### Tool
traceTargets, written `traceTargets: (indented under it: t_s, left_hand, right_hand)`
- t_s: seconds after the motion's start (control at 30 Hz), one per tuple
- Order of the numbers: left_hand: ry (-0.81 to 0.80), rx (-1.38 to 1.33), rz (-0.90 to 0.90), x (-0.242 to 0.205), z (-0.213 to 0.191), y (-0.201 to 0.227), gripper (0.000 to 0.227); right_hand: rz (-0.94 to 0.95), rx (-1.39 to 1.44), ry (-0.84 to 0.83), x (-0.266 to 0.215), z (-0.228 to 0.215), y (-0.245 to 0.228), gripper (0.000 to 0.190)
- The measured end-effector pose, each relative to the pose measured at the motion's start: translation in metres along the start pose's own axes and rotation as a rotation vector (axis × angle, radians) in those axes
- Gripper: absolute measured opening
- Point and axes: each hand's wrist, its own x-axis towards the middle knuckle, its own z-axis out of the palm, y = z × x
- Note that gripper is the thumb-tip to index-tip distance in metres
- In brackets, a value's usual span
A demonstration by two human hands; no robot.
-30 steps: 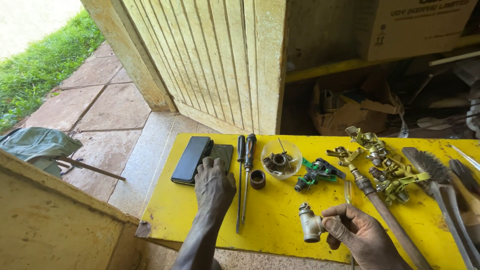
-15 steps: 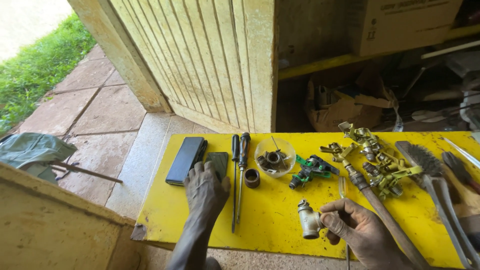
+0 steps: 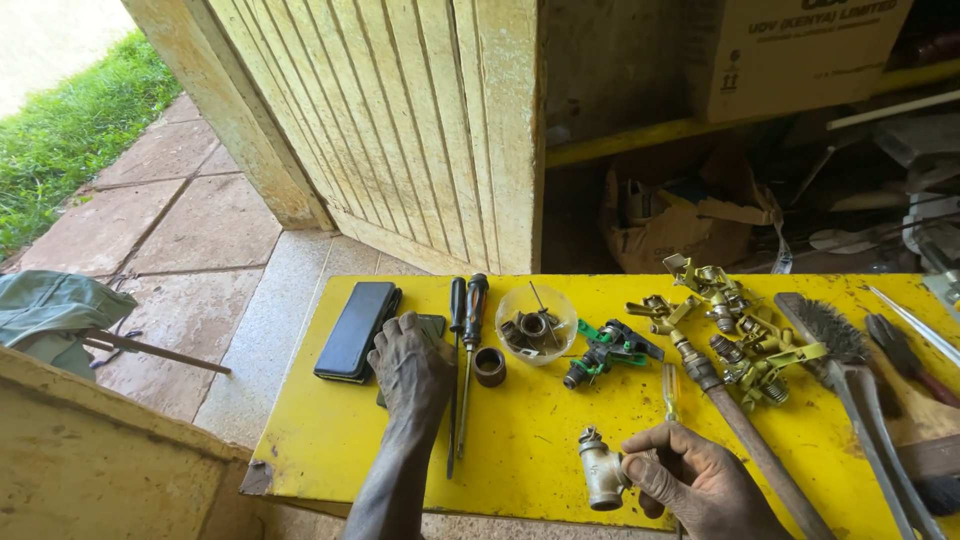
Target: The person disassembles a brass valve on a yellow workbench, removes internal components, and uses pliers to adjust parts. They then reassemble the valve by hand, tightening the pieces together. The workspace contains multiple valves, screwdrivers, and other tools.
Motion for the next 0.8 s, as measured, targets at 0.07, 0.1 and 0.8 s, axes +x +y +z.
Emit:
traceTargets:
  t_s: [0.07, 0.1, 0.8]
  left_hand:
    - [-0.031, 0.011, 0.001, 0.000, -0.003, 0.002, 0.057]
    - [-0.061, 0.019, -0.002, 0.001, -0.004, 0.002, 0.058]
    - [0.288, -0.200, 0.223, -0.033, -0.038, 0.020, 0.023]
  right_hand:
    - [0.019, 0.011, -0.009, 0.002, -0.002, -0.005, 0.025]
    - [0.038, 0.019, -0.021, 0.003, -0.002, -0.007, 0.025]
    - [0.138, -0.005, 0.103, -0.007, 0.018, -0.031, 0.026]
